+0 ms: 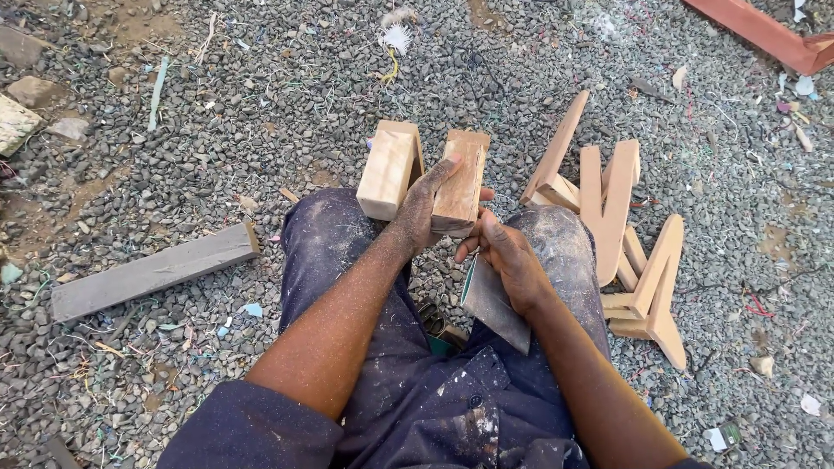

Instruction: Sanding small wooden furniture components by hand using sandpaper while sitting on the ground.

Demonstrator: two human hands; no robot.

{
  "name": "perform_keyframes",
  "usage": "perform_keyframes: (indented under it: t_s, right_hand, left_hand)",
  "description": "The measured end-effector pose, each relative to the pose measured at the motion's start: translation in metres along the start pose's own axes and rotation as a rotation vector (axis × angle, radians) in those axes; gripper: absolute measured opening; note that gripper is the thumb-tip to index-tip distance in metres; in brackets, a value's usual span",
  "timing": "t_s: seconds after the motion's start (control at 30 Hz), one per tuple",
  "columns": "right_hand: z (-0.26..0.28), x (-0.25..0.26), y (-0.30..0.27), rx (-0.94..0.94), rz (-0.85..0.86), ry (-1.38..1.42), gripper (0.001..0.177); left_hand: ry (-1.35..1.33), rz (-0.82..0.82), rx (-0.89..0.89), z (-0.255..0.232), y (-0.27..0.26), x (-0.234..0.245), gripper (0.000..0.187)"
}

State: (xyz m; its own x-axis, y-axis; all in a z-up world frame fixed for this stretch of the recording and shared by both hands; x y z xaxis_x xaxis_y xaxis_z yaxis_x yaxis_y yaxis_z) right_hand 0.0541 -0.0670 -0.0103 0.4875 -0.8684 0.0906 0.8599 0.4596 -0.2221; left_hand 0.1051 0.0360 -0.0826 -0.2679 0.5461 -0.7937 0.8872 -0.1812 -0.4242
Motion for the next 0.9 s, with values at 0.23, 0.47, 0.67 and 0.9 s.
perform_keyframes:
  t_s: [0.23, 0.47, 0.67, 0.9]
  right_hand:
    - [-0.008, -0.004, 0.001, -0.107, 0.033, 0.021, 0.075]
    - [-0.006, -0.003, 0.004, -0.119, 0.028, 0.0, 0.069]
    - [-0.004, -0.005, 0.003, -0.119, 0.026, -0.005, 0.069]
    - [0.001, -0.008, 0.001, -0.131, 0.026, 0.008, 0.067]
  left_hand:
    - [0.02, -0.038, 0.037, 0.012, -0.01, 0.0, 0.066]
    - [0.034, -0.049, 0.083, 0.01, -0.027, -0.009, 0.059]
    - [0.059, -0.054, 0.103, 0.008, -0.031, -0.007, 0.059]
    - [0.008, -0.099, 0.093, 0.005, -0.045, -0.013, 0.058]
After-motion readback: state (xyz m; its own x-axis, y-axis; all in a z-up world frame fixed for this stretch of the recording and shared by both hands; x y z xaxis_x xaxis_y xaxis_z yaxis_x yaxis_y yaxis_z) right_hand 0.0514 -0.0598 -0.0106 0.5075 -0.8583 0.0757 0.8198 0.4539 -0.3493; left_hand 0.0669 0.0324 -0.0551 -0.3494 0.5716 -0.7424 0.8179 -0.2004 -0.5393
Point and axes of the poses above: each hand's wrist, its own y-axis towards the middle knuckle, its own x-axis out of the back of the hand, z = x × y, the point moved 10 cm from there along y, towards the middle knuckle, and after that the axes turned 10 degrees about -y, right-handed, at the moved point
